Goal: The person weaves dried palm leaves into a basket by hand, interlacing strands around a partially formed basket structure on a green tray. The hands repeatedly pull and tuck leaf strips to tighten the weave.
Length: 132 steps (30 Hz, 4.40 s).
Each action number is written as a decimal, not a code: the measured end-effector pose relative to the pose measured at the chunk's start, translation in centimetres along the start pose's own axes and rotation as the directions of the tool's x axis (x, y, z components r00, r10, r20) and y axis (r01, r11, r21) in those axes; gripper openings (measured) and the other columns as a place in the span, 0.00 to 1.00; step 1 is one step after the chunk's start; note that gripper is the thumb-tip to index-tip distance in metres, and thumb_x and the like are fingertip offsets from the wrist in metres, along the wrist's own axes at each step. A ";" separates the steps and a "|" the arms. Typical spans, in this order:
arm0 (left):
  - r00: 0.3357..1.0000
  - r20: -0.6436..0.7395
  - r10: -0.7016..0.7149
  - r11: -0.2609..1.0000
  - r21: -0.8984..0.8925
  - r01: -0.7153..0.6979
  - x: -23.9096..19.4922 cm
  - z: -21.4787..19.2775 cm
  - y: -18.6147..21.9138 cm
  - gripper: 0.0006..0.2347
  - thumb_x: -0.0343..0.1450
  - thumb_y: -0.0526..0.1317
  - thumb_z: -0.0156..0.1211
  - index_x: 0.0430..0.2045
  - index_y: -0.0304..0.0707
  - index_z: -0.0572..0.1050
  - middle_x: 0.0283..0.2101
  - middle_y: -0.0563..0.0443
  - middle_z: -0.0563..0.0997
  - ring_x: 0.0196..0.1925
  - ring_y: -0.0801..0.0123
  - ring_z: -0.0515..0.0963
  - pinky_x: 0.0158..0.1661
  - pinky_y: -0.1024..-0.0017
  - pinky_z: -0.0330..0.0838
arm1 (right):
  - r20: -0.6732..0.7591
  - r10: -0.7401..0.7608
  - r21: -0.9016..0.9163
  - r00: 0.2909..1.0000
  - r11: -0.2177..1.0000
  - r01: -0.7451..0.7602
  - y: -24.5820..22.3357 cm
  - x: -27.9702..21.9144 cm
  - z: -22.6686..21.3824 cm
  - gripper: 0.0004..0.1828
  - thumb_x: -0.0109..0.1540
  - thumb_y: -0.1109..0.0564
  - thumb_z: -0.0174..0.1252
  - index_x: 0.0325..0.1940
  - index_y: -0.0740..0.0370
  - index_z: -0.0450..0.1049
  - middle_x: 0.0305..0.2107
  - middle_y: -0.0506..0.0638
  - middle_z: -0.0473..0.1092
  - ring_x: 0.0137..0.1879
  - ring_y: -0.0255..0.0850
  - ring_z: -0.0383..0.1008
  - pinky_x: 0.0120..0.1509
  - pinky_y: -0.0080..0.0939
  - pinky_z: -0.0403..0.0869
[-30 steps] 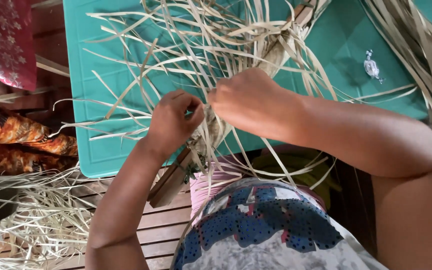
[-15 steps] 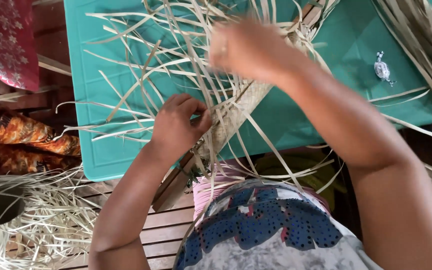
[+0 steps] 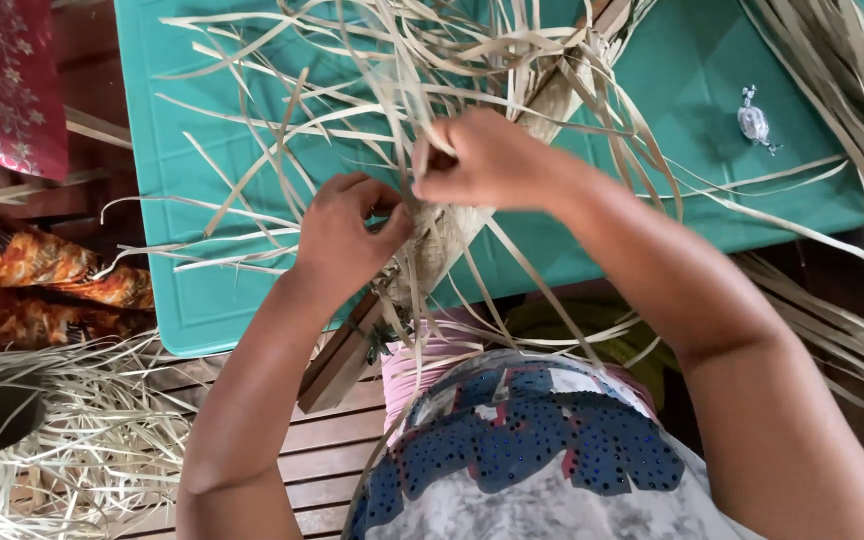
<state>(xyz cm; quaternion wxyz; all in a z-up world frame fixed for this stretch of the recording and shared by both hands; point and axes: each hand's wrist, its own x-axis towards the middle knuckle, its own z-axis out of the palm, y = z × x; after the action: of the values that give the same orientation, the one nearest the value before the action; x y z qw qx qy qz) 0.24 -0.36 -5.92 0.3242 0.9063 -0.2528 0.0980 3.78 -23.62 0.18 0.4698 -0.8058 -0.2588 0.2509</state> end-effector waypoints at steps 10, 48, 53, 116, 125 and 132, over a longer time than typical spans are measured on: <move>0.880 0.329 -0.342 0.889 -0.190 0.416 1.1 -2.0 1.4 0.07 0.72 0.43 0.59 0.26 0.45 0.78 0.28 0.52 0.78 0.36 0.62 0.79 0.39 0.61 0.75 | -0.477 -0.725 -0.647 0.496 0.672 0.360 6.3 -1.7 9.1 0.03 0.58 0.55 0.65 0.35 0.51 0.77 0.42 0.45 0.77 0.47 0.43 0.76 0.50 0.34 0.76; 0.847 0.437 -0.303 0.929 -0.060 0.364 3.2 -1.9 2.4 0.10 0.76 0.38 0.54 0.26 0.35 0.78 0.19 0.47 0.75 0.23 0.58 0.77 0.24 0.66 0.69 | -0.456 0.016 -0.170 0.890 0.980 -0.105 2.9 -3.3 7.2 0.25 0.60 0.43 0.63 0.19 0.60 0.65 0.14 0.57 0.65 0.24 0.60 0.73 0.25 0.52 0.68; 0.941 0.313 -0.131 0.990 0.086 0.109 2.4 -1.1 2.4 0.12 0.75 0.38 0.59 0.20 0.37 0.70 0.18 0.47 0.68 0.25 0.51 0.75 0.27 0.61 0.70 | -0.324 0.262 0.512 0.909 0.856 -0.064 1.5 -3.1 5.3 0.08 0.55 0.51 0.62 0.26 0.55 0.81 0.15 0.47 0.74 0.27 0.36 0.78 0.35 0.33 0.81; 0.898 0.424 -0.115 0.974 0.225 0.018 5.5 0.2 2.6 0.13 0.72 0.43 0.57 0.19 0.37 0.77 0.16 0.39 0.73 0.26 0.40 0.77 0.30 0.47 0.72 | -0.385 0.204 0.528 0.900 0.849 0.033 3.9 -5.3 4.4 0.10 0.61 0.53 0.66 0.37 0.63 0.80 0.24 0.55 0.79 0.31 0.39 0.81 0.39 0.36 0.81; 0.837 0.464 -0.291 0.941 0.298 0.162 4.8 0.6 2.0 0.12 0.73 0.45 0.52 0.21 0.38 0.68 0.23 0.40 0.75 0.25 0.39 0.73 0.28 0.46 0.61 | -0.267 0.432 0.691 0.861 0.709 -0.141 0.0 1.6 -3.1 0.07 0.65 0.60 0.61 0.44 0.64 0.82 0.20 0.49 0.75 0.21 0.32 0.74 0.21 0.26 0.69; 0.712 0.586 -0.387 0.917 0.325 0.231 7.7 -1.1 3.9 0.18 0.71 0.44 0.52 0.11 0.42 0.56 0.15 0.48 0.61 0.19 0.55 0.59 0.26 0.54 0.48 | -0.391 -0.106 0.003 0.914 0.993 0.117 -0.2 0.6 -4.3 0.11 0.74 0.51 0.54 0.39 0.54 0.73 0.18 0.42 0.73 0.20 0.27 0.74 0.33 0.30 0.81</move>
<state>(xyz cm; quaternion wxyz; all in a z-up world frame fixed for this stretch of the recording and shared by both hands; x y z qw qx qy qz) 4.77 -5.28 -0.31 0.1243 0.9451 -0.1785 -0.2438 7.02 -25.82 2.13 0.5358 -0.8174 -0.2024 0.0618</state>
